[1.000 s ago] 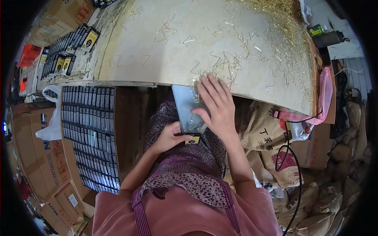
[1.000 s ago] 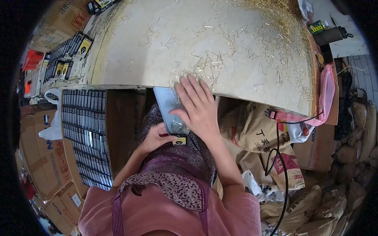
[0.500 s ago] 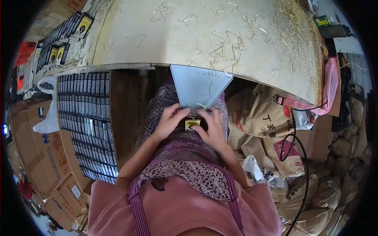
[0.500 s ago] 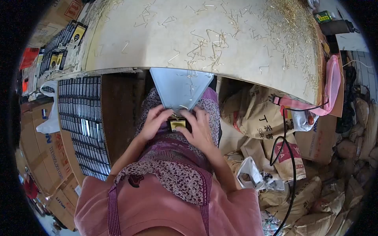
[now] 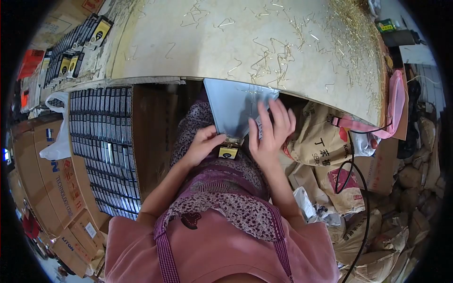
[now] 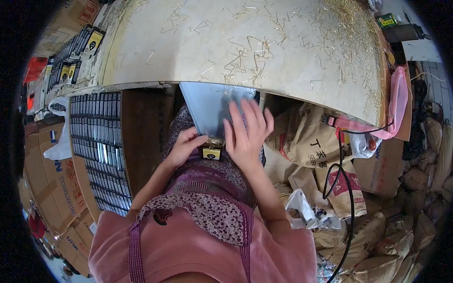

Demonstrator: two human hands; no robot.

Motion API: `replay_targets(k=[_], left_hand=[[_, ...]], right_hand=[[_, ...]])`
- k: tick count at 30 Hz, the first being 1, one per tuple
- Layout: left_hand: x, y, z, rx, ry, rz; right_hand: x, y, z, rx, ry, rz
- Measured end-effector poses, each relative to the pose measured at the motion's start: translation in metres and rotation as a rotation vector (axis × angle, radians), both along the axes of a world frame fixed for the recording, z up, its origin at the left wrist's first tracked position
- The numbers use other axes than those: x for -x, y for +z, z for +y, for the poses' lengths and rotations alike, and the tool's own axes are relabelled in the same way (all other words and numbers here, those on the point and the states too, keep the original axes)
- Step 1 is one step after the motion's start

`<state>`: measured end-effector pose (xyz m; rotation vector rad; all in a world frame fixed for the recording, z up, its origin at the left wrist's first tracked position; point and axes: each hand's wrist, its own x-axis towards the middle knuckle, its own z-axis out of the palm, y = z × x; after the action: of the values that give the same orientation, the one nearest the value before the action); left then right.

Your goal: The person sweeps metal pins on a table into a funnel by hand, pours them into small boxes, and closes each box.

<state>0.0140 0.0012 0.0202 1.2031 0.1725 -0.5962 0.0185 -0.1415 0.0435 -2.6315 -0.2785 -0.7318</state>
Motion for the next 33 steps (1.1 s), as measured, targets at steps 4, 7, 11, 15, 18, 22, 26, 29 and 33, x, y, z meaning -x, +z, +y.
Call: replay_targets(k=[4, 7, 11, 15, 18, 22, 26, 29, 33], left_hand=[[0.000, 0.002, -0.004, 0.046, 0.006, -0.042], [0.003, 0.001, -0.008, -0.043, 0.004, -0.059], [0.000, -0.003, -0.003, -0.072, -0.042, -0.043], [0.003, 0.003, 0.001, -0.053, -0.029, 0.058], [0.002, 0.016, 0.000, 0.009, 0.157, 0.232], [0.005, -0.005, 0.010, 0.157, 0.046, 0.139], [0.006, -0.006, 0.014, 0.176, -0.092, 0.019], [0.006, -0.005, 0.016, 0.143, -0.190, -0.073], [0.014, -0.009, 0.021, -0.261, -0.541, -0.359]], right_hand=[[-0.036, 0.017, 0.000, 0.193, 0.028, 0.101], [-0.041, 0.022, 0.002, 0.233, -0.077, 0.083], [-0.024, 0.014, -0.003, 0.189, -0.038, 0.065], [0.010, -0.003, -0.009, -0.028, 0.066, 0.154], [0.027, -0.022, 0.000, -0.386, -0.005, 0.190], [0.040, -0.025, 0.000, -0.332, 0.218, 0.527], [0.040, -0.024, -0.001, -0.378, 0.303, 0.699], [0.040, -0.026, -0.003, -0.428, 0.343, 0.803], [0.044, -0.032, -0.007, -0.564, 0.404, 0.896]])
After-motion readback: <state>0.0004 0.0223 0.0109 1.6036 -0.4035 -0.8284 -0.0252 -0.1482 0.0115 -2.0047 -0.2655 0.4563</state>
